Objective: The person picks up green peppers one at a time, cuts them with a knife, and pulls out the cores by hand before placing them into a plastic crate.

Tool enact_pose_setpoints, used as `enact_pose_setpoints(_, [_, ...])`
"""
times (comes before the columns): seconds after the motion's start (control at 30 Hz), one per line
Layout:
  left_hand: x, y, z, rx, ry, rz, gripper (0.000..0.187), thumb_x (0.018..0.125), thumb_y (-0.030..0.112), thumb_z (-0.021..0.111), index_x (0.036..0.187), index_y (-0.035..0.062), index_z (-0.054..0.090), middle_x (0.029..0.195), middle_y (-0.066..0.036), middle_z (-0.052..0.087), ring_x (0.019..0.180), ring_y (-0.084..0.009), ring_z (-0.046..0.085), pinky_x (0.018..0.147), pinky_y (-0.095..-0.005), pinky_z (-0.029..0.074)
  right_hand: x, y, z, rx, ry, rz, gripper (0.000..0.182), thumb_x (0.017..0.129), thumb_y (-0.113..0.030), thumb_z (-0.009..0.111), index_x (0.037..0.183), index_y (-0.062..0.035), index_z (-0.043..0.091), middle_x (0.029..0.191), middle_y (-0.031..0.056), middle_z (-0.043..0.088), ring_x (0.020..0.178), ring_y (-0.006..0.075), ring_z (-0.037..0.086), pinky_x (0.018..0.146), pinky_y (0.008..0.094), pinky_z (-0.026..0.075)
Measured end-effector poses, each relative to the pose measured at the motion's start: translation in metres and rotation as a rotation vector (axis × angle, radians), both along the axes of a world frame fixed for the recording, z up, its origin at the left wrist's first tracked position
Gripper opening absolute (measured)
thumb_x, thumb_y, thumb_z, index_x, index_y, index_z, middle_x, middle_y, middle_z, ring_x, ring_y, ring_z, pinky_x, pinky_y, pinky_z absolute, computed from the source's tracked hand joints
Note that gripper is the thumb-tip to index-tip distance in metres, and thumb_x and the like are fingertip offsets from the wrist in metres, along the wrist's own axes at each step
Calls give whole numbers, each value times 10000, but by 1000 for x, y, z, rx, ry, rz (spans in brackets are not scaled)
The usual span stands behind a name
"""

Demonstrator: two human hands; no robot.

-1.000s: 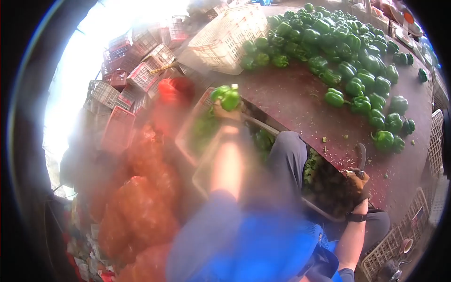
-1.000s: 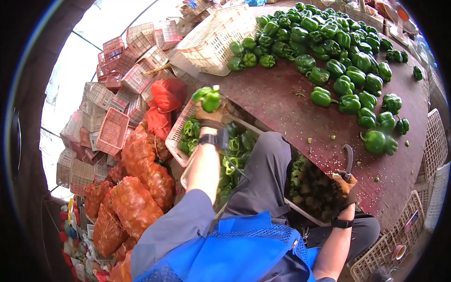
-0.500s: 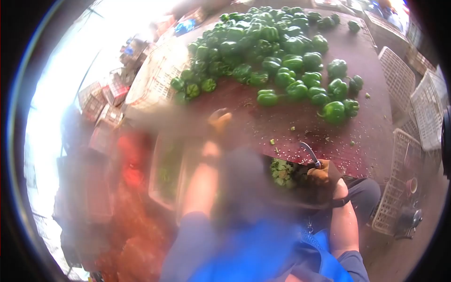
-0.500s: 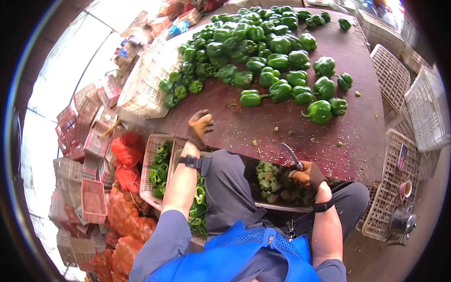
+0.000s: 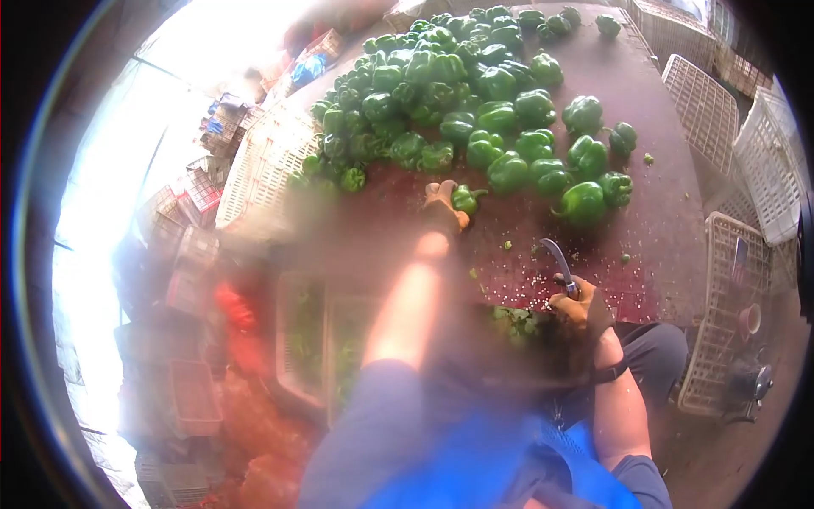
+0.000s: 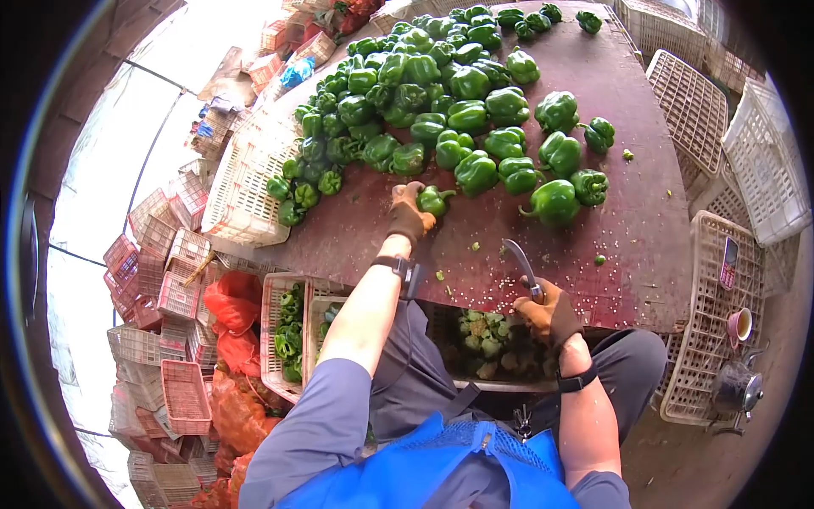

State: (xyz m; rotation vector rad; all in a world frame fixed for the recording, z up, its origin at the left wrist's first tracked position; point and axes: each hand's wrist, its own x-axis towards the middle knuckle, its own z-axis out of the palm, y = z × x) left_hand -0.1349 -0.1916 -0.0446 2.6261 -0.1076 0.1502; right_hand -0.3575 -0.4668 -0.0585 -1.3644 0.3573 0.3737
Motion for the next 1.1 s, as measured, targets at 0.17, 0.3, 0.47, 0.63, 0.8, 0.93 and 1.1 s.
enact_pose_setpoints(0.17, [-20, 27, -32, -392, -157, -243, 399, 692, 69, 762, 1074, 71, 648, 1075, -103, 609, 1020, -249, 613, 898, -354, 510, 4, 9, -2, 37, -14, -22, 537, 847, -128, 707, 1339, 13, 546, 756, 22, 622, 603, 83, 539, 525, 253, 428])
enact_pose_setpoints(0.3, [-35, 5, -28, -836, 35, 74, 311, 848, 130, 762, 1106, 3, 645, 1030, -84, 691, 936, -176, 652, 854, -308, 531, 3, 13, -16, -17, -69, -23, 531, 847, -142, 712, 1329, 13, 556, 753, 12, 614, 615, 80, 537, 531, 252, 426])
enact_pose_setpoints(0.47, [-28, -19, -11, -1144, 312, 282, 424, 800, 75, 798, 1176, 15, 613, 1026, -104, 687, 925, -185, 654, 827, -316, 558, 0, 13, -9, -7, -36, -53, 529, 851, -180, 721, 1318, 10, 561, 741, -3, 599, 616, 75, 532, 529, 246, 423])
enact_pose_setpoints(0.63, [-48, -51, -18, -829, 171, 103, 616, 647, 71, 877, 1166, -1, 554, 1062, -105, 646, 952, -196, 637, 836, -323, 553, 8, 14, 0, -95, -158, -109, 483, 916, -240, 646, 1325, 0, 557, 754, 39, 632, 635, 99, 573, 557, 270, 462])
enact_pose_setpoints(0.8, [-106, -91, 11, -696, 137, -189, 700, 634, 82, 881, 1206, 2, 485, 1108, -114, 601, 1004, -206, 609, 895, -343, 535, 9, 12, -14, -325, -485, -171, 517, 992, -295, 487, 1412, 7, 478, 1006, 181, 689, 815, 243, 681, 760, 355, 536])
enact_pose_setpoints(0.93, [-125, -109, -11, -663, -2, -311, 648, 672, 80, 866, 1191, 4, 485, 1120, -122, 607, 1021, -205, 612, 920, -340, 522, 13, 13, -23, -375, -512, -188, 558, 1002, -319, 465, 1451, 11, 428, 1219, 290, 635, 1128, 368, 642, 939, 394, 491])
enact_pose_setpoints(1.1, [-137, -123, -16, -698, 18, -206, 604, 700, 109, 871, 1174, 8, 511, 1092, -107, 640, 987, -191, 634, 886, -325, 534, 10, 12, -17, -473, -341, -143, 565, 1005, -321, 443, 1464, 5, 403, 1272, 331, 581, 1203, 441, 578, 981, 423, 472])
